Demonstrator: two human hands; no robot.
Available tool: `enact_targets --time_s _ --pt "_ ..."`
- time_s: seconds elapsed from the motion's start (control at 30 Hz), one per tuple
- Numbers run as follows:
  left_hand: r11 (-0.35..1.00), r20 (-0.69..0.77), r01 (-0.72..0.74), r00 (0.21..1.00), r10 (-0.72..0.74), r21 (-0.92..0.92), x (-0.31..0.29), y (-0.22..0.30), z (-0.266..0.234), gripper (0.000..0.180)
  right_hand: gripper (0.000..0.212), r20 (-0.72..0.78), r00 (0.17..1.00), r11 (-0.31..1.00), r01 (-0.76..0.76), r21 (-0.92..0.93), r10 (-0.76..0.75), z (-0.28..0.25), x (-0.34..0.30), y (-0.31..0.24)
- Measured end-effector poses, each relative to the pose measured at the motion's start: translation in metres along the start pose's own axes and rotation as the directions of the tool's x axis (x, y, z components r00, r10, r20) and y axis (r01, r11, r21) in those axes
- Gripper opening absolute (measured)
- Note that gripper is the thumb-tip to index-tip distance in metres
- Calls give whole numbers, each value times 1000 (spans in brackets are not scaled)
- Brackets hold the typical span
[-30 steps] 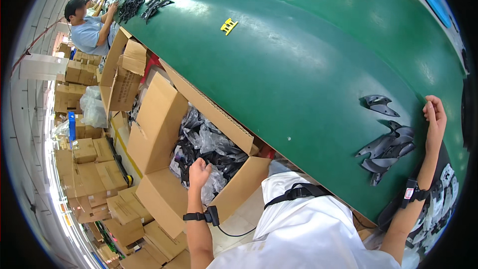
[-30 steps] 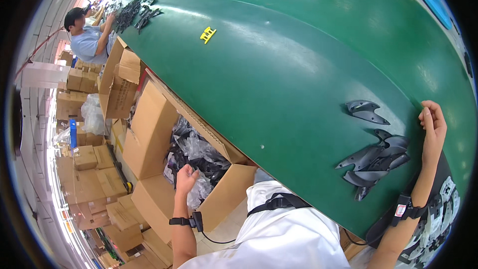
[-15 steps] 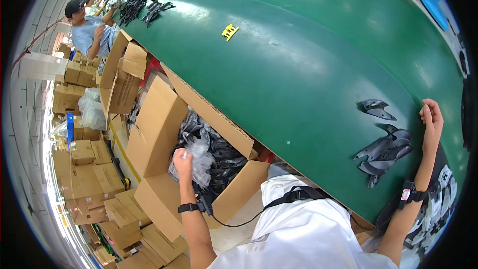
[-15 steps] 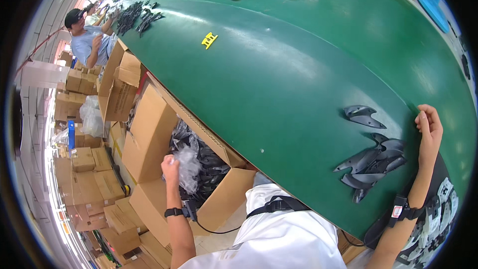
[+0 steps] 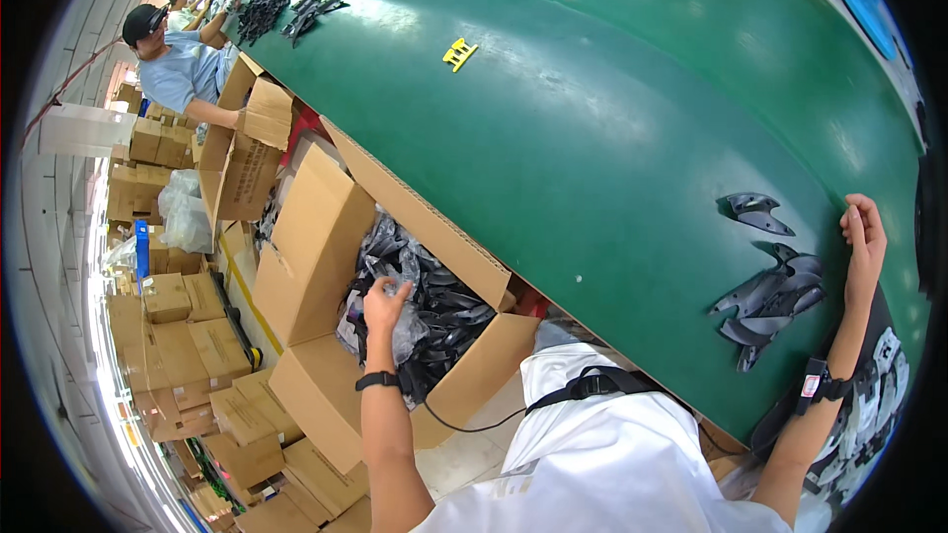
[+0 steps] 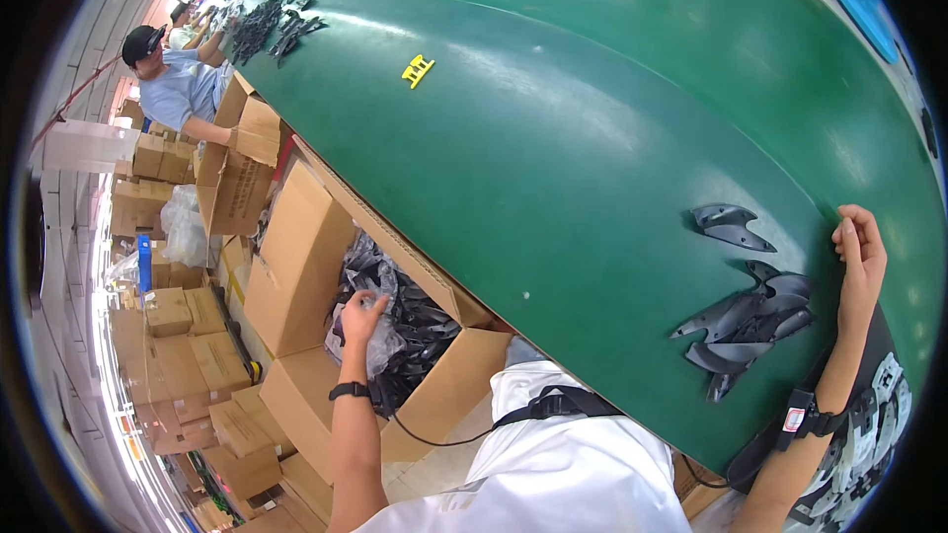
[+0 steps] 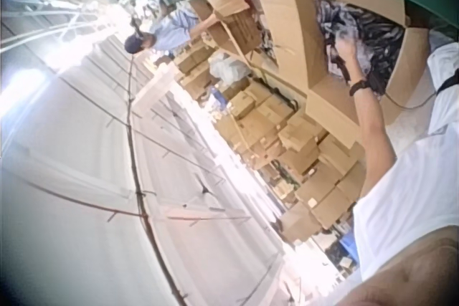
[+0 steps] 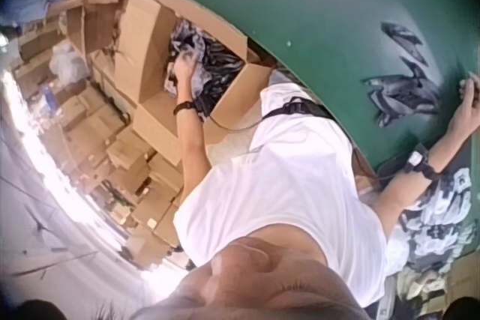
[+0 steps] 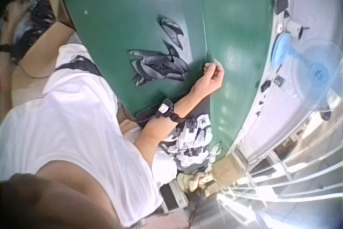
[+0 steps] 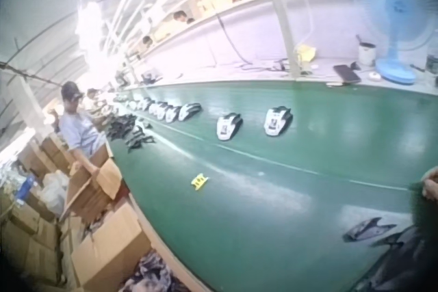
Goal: Assembling the outer casings of several computer mice on a factory production line.
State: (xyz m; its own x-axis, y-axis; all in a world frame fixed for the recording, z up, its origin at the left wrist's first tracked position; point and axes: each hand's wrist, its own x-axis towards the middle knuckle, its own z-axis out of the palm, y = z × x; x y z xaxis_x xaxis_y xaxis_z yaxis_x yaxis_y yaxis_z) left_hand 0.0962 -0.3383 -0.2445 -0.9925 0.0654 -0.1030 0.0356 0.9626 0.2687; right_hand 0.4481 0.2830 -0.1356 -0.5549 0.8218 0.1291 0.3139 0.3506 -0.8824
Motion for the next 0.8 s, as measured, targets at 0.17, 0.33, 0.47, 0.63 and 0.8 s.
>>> enact_targets --time_s 0.17,0.33,0.47,0.63,0.8 --pt "997 187 6 982 -21 81 -2 3 3 41 18 23 1000 999 10 37 -11 -2 5 8" --pt "982 250 -117 965 77 151 -36 4 -31 45 18 11 1000 1000 -9 9 9 4 11 -3" --pt "989 157 -147 976 149 -25 -42 0 -41 65 16 -47 999 995 0 -95 -5 -2 6 -13" --pt "956 239 -294 929 284 4 5 65 -22 68 20 -113 993 955 -20 -297 -14 -4 -12 -54" --pt "559 505 -669 305 807 -490 33 403 116 63 14 -68 990 992 124 -26 -125 52 10 -55"
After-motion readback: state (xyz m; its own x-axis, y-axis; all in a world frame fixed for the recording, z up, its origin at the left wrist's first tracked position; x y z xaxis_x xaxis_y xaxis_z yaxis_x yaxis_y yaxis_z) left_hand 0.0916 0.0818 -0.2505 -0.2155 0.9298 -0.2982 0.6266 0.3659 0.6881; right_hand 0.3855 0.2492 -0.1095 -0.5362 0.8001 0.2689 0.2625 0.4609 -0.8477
